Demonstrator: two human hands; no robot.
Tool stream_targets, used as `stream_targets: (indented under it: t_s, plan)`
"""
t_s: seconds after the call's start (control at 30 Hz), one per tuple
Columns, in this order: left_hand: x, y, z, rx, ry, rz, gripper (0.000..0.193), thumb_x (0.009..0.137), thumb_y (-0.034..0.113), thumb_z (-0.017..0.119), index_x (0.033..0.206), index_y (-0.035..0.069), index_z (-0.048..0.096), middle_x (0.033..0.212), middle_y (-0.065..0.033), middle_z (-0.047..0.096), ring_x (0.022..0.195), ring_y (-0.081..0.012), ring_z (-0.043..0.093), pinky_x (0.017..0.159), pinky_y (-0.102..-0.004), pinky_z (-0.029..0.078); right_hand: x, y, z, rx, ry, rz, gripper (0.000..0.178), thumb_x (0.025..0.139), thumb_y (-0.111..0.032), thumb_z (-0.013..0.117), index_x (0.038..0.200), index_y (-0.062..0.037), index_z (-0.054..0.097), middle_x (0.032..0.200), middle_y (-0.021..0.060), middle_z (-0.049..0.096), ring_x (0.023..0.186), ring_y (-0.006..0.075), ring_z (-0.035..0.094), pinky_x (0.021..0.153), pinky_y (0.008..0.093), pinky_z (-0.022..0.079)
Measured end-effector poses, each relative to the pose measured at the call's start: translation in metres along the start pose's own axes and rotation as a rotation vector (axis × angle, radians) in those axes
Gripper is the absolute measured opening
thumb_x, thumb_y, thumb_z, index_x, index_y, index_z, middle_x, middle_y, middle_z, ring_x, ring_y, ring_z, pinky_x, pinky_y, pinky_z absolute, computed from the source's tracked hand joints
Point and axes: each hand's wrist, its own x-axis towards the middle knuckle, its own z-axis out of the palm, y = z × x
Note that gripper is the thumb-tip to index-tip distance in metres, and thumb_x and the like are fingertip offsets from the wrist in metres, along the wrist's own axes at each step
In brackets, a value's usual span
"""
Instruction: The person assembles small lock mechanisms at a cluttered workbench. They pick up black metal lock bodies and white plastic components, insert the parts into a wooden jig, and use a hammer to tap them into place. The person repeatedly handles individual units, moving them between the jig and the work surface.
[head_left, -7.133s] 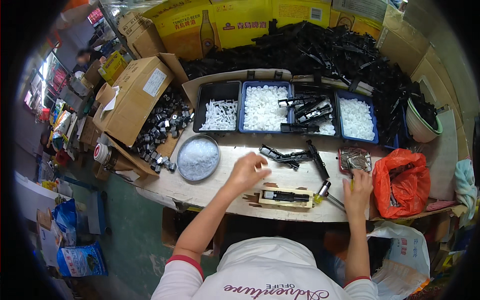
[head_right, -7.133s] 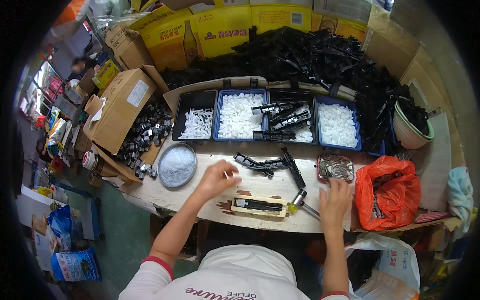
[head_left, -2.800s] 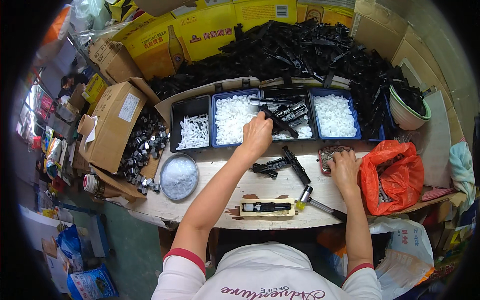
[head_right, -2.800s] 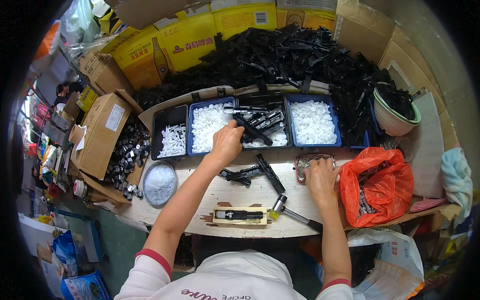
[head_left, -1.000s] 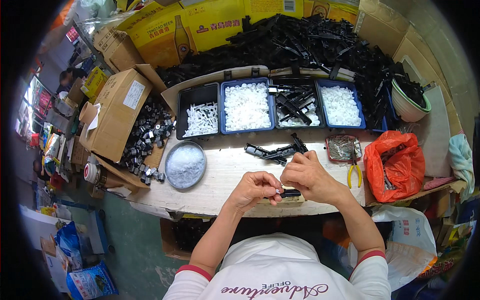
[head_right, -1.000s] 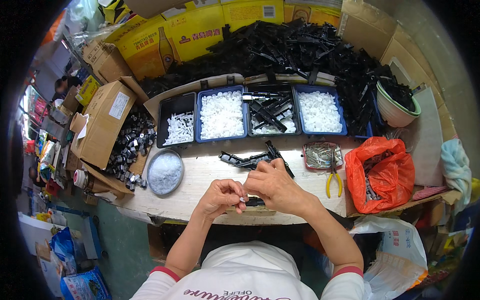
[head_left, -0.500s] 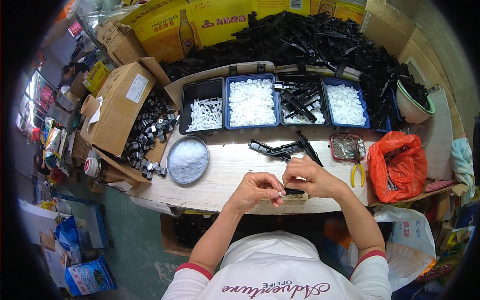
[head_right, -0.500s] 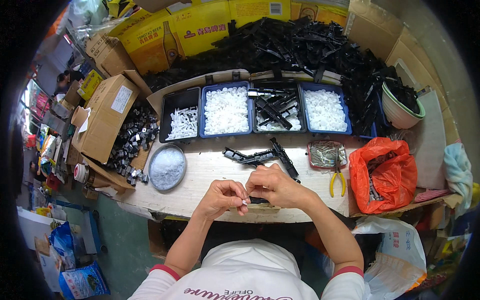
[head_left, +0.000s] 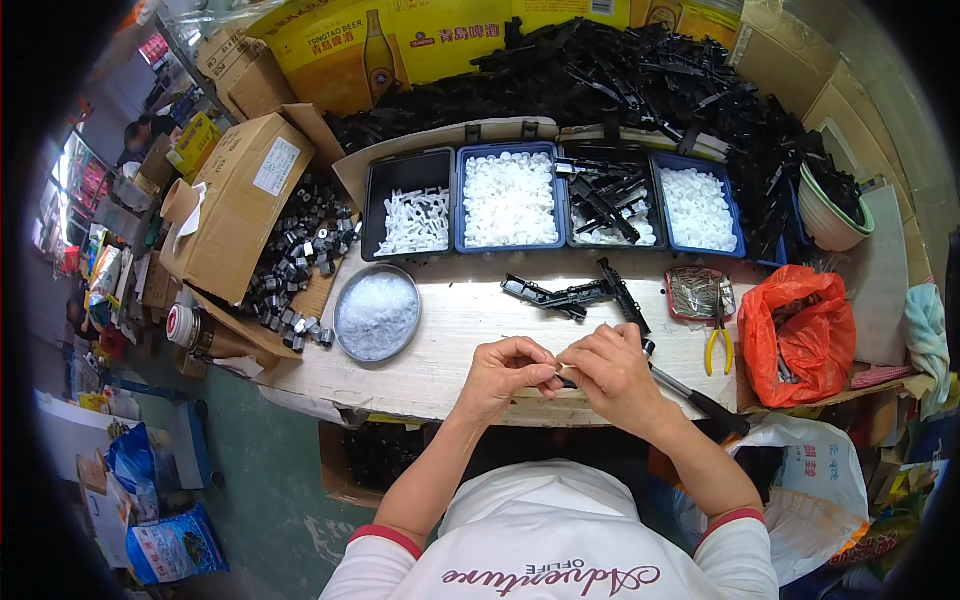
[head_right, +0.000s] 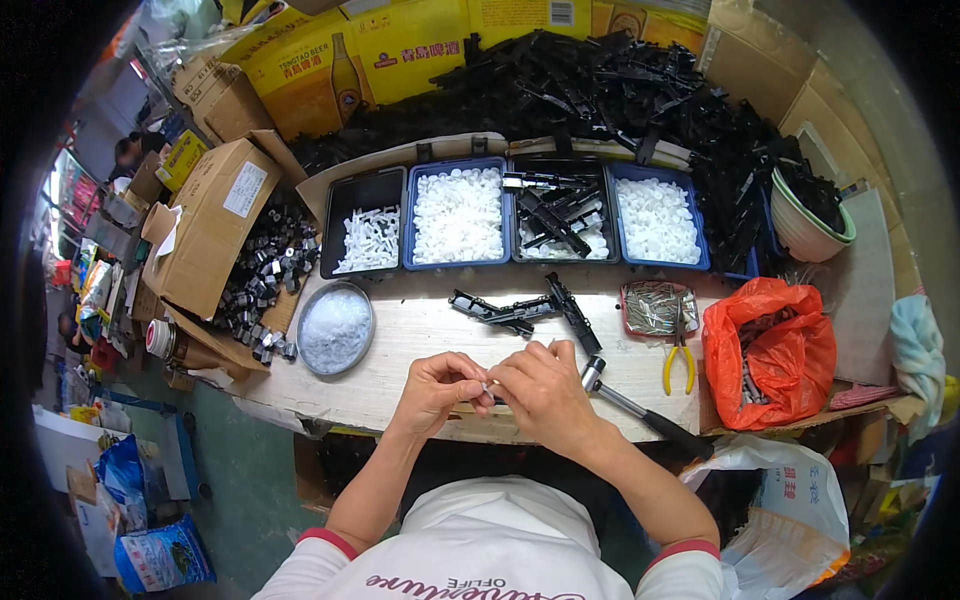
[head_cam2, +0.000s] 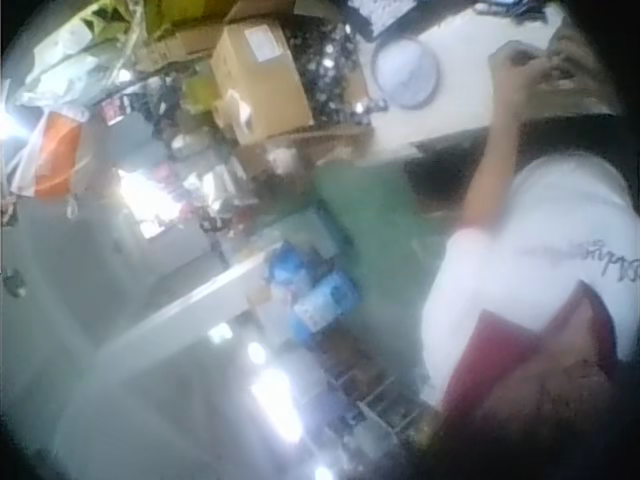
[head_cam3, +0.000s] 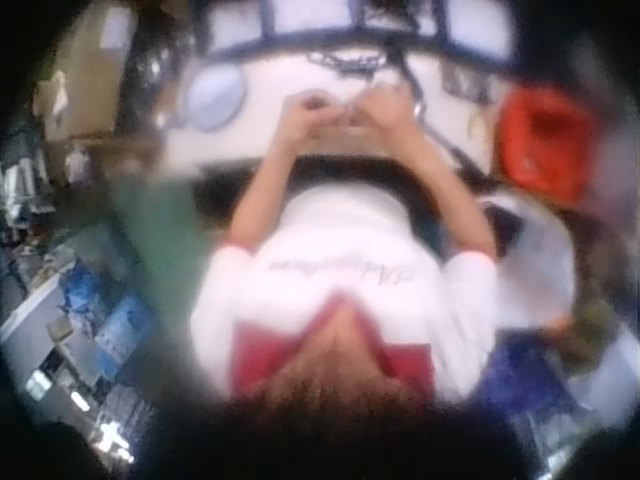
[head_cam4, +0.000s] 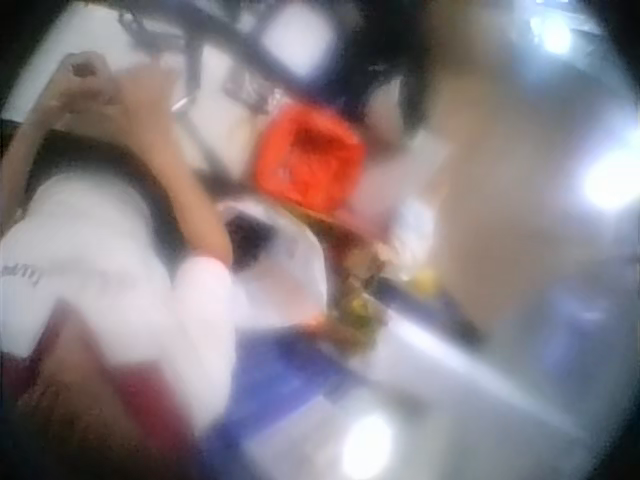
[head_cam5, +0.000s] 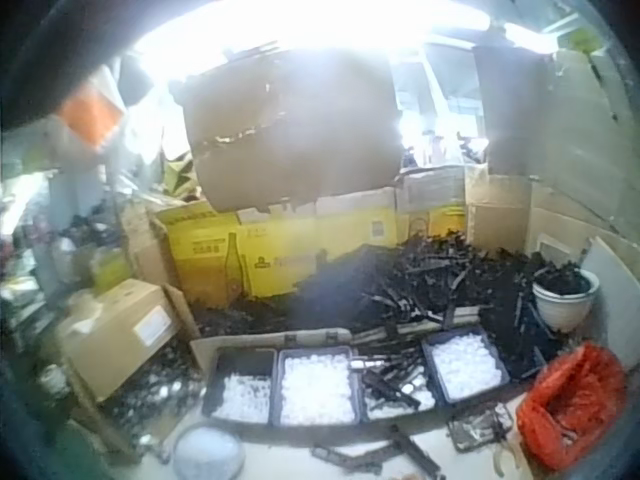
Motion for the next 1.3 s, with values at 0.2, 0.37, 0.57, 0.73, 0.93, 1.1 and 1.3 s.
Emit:
stream_targets:
  t_s: [0.2,0.37,0.57,0.73,0.93,1.1,1.3]
  plan:
    - [-0.003,-0.003,0.009,0.153,0.113,0.053,0.008,0.076,-0.003,0.064,0.083,-0.002,0.063,0.083,-0.0114,0.062,0.068,-0.0167,0.061,0.061,-0.0277,0.053,-0.009,-0.005,0.013,-0.049,0.124,0.023,0.013,0.068,-0.01,0.066,0.079,-0.0086,0.059,0.074,0.0005,0.055,0.071,0.0172,0.05,0.069,0.0347,0.03]
    - [-0.012,0.0,-0.002,0.936,0.072,0.356,0.022,0.071,0.013,0.071,0.091,0.006,0.065,0.09,-0.0038,0.062,0.084,-0.017,0.053,0.074,-0.0303,0.04,-0.023,0.011,0.016,-0.038,0.009,0.035,0.013,0.068,-0.011,0.066,0.079,-0.0097,0.06,0.075,0.0,0.055,0.074,0.0173,0.049,0.07,0.0352,0.03]
    - [-0.015,-0.02,-0.005,1.314,0.037,0.356,0.03,0.065,0.019,0.074,0.093,0.012,0.065,0.101,-0.0001,0.057,0.099,-0.0207,0.044,0.085,-0.035,0.029,-0.031,0.02,0.03,-0.093,-0.148,0.032,0.012,0.069,-0.011,0.064,0.081,-0.0124,0.061,0.075,-0.0005,0.052,0.078,0.0181,0.047,0.072,0.0371,0.028]
    - [-0.011,-0.023,-0.005,1.336,0.026,0.343,0.029,0.065,0.018,0.073,0.093,0.012,0.065,0.097,-0.0006,0.056,0.097,-0.0207,0.044,0.083,-0.0349,0.028,-0.028,0.019,0.022,-0.046,-0.178,0.085,0.014,0.07,-0.01,0.063,0.083,-0.0135,0.063,0.078,0.0004,0.052,0.08,0.0191,0.047,0.072,0.0372,0.028]
    - [-0.007,-0.018,0.001,1.394,-0.018,0.304,0.028,0.065,0.014,0.071,0.091,0.011,0.064,0.095,-0.0024,0.054,0.095,-0.0214,0.044,0.081,-0.0353,0.028,-0.032,0.021,0.024,0.013,-0.211,0.096,0.017,0.07,-0.008,0.061,0.086,-0.0136,0.064,0.079,0.0009,0.052,0.08,0.0191,0.046,0.072,0.0368,0.028]
    - [-0.005,-0.017,0.005,1.479,-0.041,0.322,0.026,0.065,0.012,0.07,0.09,0.011,0.062,0.093,-0.0027,0.052,0.092,-0.021,0.044,0.079,-0.0355,0.028,-0.032,0.023,0.017,0.009,-0.193,0.108,0.021,0.069,-0.007,0.061,0.088,-0.0139,0.064,0.079,0.0011,0.051,0.081,0.0197,0.046,0.072,0.0376,0.027]
    - [-0.003,-0.008,0.006,1.517,-0.109,0.278,0.024,0.067,0.014,0.069,0.089,0.011,0.062,0.093,-0.0023,0.052,0.091,-0.0209,0.044,0.079,-0.036,0.027,-0.037,0.025,0.018,0.017,-0.179,0.086,0.022,0.068,-0.005,0.062,0.088,-0.0142,0.065,0.078,0.0009,0.05,0.08,0.0195,0.045,0.071,0.0364,0.026]
